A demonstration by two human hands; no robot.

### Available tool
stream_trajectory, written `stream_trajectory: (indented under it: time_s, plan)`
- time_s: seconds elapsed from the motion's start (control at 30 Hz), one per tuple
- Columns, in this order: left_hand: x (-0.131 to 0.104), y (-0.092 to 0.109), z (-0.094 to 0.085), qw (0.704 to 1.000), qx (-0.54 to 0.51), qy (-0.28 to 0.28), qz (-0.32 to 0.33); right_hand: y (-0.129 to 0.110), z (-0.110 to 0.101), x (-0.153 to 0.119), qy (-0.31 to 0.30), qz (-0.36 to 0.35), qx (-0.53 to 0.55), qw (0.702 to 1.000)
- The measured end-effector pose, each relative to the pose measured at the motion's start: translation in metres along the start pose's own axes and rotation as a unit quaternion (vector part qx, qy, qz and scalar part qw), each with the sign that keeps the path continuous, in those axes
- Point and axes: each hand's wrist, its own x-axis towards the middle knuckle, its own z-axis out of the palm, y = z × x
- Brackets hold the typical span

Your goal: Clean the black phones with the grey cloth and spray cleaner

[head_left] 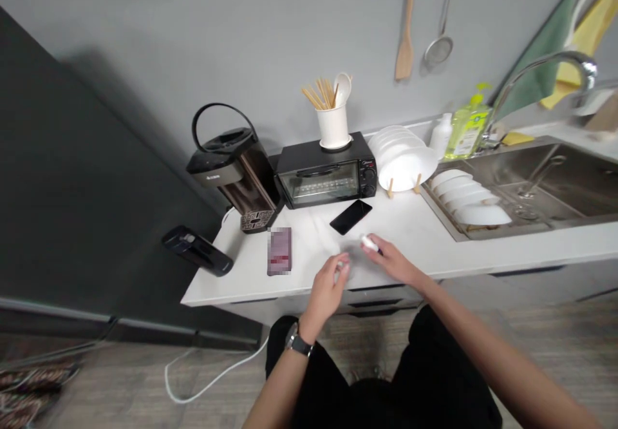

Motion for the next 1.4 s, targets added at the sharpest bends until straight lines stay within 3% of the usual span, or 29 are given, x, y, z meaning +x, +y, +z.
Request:
stream_trajectory:
  time_s: [0.07, 0.17, 0.27, 0.4, 0.5, 0.6, 0.67, 0.73, 0.8, 0.9, 1.0, 1.07, 1.13, 1.2, 1.3, 1.4]
  plan:
    - [0.002, 0.006, -0.007, 0.999, 0.032, -0.02, 0.005, -0.023, 0.022, -0.033, -0.078, -0.014, -0.038, 0.996]
    - [0.0, 0.017, -0.008, 0.982, 0.138, -0.116, 0.06, -0.039, 0.039, -0.067, -0.1, -0.001, -0.097, 0.99]
    - [-0.008, 0.022, -0.002, 0.959, 0.205, -0.174, 0.087, -0.04, 0.039, -0.084, -0.107, 0.005, -0.16, 0.981]
    - [-0.027, 0.014, 0.008, 0.949, 0.197, -0.201, 0.143, -0.05, 0.031, -0.105, -0.136, -0.005, -0.197, 0.971]
    - [-0.053, 0.004, 0.016, 0.924, 0.204, -0.202, 0.253, -0.07, 0.035, -0.127, -0.177, 0.013, -0.168, 0.97]
    - [-0.086, 0.0, 0.021, 0.897, 0.216, -0.163, 0.35, -0.094, 0.047, -0.15, -0.235, 0.044, -0.096, 0.966]
    - [-0.104, 0.001, 0.015, 0.879, 0.218, -0.141, 0.399, -0.103, 0.051, -0.161, -0.271, 0.076, -0.043, 0.959]
    - [-0.112, -0.001, -0.005, 0.862, 0.222, -0.128, 0.437, -0.101, 0.048, -0.17, -0.286, 0.123, 0.011, 0.95]
    - [-0.11, -0.009, -0.036, 0.871, 0.256, -0.099, 0.407, -0.089, 0.037, -0.178, -0.262, 0.175, 0.065, 0.947]
    - [-0.098, -0.03, -0.085, 0.886, 0.319, -0.077, 0.327, -0.062, 0.017, -0.183, -0.18, 0.268, 0.189, 0.927]
    - [-0.082, -0.048, -0.106, 0.918, 0.313, -0.058, 0.236, -0.048, 0.01, -0.175, -0.1, 0.335, 0.404, 0.845]
    - [-0.066, -0.053, -0.098, 0.941, 0.278, -0.059, 0.184, -0.049, 0.014, -0.16, -0.048, 0.323, 0.55, 0.769]
    - [-0.042, -0.055, -0.077, 0.965, 0.229, -0.048, 0.117, -0.054, 0.023, -0.14, -0.021, 0.29, 0.656, 0.697]
    - [-0.014, -0.054, -0.052, 0.978, 0.194, -0.039, 0.059, -0.058, 0.032, -0.122, -0.023, 0.262, 0.715, 0.648]
    - [0.027, -0.055, -0.021, 0.984, 0.171, -0.042, 0.01, -0.062, 0.039, -0.104, -0.033, 0.24, 0.745, 0.622]
    - [0.052, -0.06, -0.004, 0.985, 0.168, -0.032, -0.01, -0.061, 0.04, -0.101, -0.02, 0.227, 0.721, 0.654]
